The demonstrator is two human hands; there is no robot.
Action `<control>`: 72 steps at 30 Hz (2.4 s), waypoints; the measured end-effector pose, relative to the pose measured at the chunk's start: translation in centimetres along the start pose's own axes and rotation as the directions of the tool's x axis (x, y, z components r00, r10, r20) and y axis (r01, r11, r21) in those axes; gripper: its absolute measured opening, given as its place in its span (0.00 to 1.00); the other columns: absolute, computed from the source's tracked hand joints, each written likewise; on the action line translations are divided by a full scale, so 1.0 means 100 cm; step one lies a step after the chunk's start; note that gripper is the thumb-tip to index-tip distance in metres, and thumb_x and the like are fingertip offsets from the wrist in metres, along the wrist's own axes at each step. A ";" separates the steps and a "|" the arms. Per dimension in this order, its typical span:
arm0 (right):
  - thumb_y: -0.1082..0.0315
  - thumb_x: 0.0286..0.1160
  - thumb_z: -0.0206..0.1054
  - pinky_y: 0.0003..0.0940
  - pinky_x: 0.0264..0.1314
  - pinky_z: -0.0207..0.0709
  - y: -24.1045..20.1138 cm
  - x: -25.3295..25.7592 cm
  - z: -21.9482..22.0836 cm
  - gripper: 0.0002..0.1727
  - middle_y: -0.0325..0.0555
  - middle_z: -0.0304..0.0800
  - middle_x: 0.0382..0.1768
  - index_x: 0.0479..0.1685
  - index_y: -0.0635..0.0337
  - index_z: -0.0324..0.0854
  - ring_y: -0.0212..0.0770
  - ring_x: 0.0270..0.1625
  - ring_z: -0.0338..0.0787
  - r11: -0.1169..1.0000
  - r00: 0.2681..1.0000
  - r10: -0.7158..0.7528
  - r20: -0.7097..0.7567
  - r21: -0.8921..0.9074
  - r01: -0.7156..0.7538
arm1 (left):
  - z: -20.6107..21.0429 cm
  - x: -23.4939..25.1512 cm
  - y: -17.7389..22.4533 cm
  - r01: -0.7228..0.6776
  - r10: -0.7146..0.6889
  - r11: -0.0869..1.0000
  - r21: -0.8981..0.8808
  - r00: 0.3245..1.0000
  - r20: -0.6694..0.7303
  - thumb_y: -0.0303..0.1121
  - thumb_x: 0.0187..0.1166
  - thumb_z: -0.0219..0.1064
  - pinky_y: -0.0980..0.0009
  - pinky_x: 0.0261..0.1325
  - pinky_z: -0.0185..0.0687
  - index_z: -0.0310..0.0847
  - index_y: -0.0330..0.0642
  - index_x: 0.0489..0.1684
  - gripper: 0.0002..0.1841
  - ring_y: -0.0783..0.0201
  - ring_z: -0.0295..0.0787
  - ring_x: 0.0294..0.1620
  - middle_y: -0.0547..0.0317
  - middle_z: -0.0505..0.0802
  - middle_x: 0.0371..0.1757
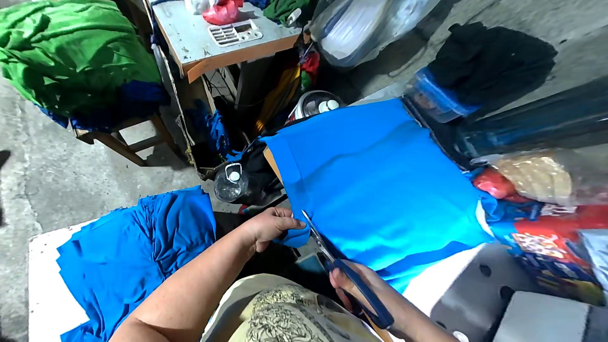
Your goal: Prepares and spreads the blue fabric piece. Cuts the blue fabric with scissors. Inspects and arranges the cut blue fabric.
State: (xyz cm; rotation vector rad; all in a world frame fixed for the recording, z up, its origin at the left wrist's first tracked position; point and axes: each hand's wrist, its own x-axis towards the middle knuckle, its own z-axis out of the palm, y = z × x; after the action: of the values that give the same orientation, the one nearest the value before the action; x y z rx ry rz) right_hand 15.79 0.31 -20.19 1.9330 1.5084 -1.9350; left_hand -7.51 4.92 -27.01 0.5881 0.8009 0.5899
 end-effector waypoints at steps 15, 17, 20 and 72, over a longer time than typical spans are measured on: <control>0.34 0.70 0.64 0.21 0.28 0.76 0.001 -0.007 0.022 0.27 0.24 0.79 0.20 0.37 0.50 0.78 0.22 0.22 0.80 1.000 0.998 0.021 -0.066 -0.005 -0.021 | -0.008 0.002 0.009 0.040 -0.039 0.999 -0.013 0.996 0.077 0.24 0.85 0.57 0.76 0.40 0.84 0.79 0.42 0.39 0.07 0.75 0.87 0.33 0.65 0.90 0.32; 0.35 0.73 0.62 0.22 0.31 0.76 0.002 -0.006 0.024 0.27 0.26 0.80 0.24 0.43 0.52 0.78 0.23 0.25 0.82 1.000 1.000 0.030 -0.004 0.009 -0.030 | -0.008 0.002 0.010 0.059 -0.058 0.998 -0.012 0.996 0.067 0.23 0.86 0.56 0.76 0.39 0.84 0.78 0.42 0.39 0.07 0.73 0.87 0.32 0.64 0.89 0.31; 0.31 0.75 0.56 0.18 0.26 0.73 0.003 -0.012 0.020 0.32 0.27 0.83 0.29 0.50 0.54 0.77 0.22 0.26 0.81 0.996 0.993 0.039 0.110 0.074 -0.048 | -0.008 0.002 0.011 0.093 -0.091 0.995 -0.022 0.994 0.060 0.24 0.86 0.54 0.72 0.41 0.87 0.79 0.40 0.45 0.07 0.70 0.89 0.33 0.62 0.89 0.32; 0.46 0.92 0.35 0.22 0.26 0.81 -0.038 -0.012 0.086 0.26 0.32 0.82 0.27 0.42 0.53 0.73 0.27 0.25 0.84 0.820 0.994 0.012 -0.108 0.570 0.052 | 0.024 -0.008 0.034 0.048 -0.044 0.999 0.018 0.985 -0.169 0.29 0.86 0.63 0.73 0.43 0.85 0.80 0.40 0.48 0.03 0.71 0.88 0.35 0.60 0.89 0.36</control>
State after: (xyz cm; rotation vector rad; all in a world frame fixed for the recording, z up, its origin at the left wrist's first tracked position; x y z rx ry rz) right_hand 7.18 -3.62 -19.02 2.2600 1.0236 -2.5578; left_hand -6.93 6.14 -22.98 0.5426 0.9790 0.5944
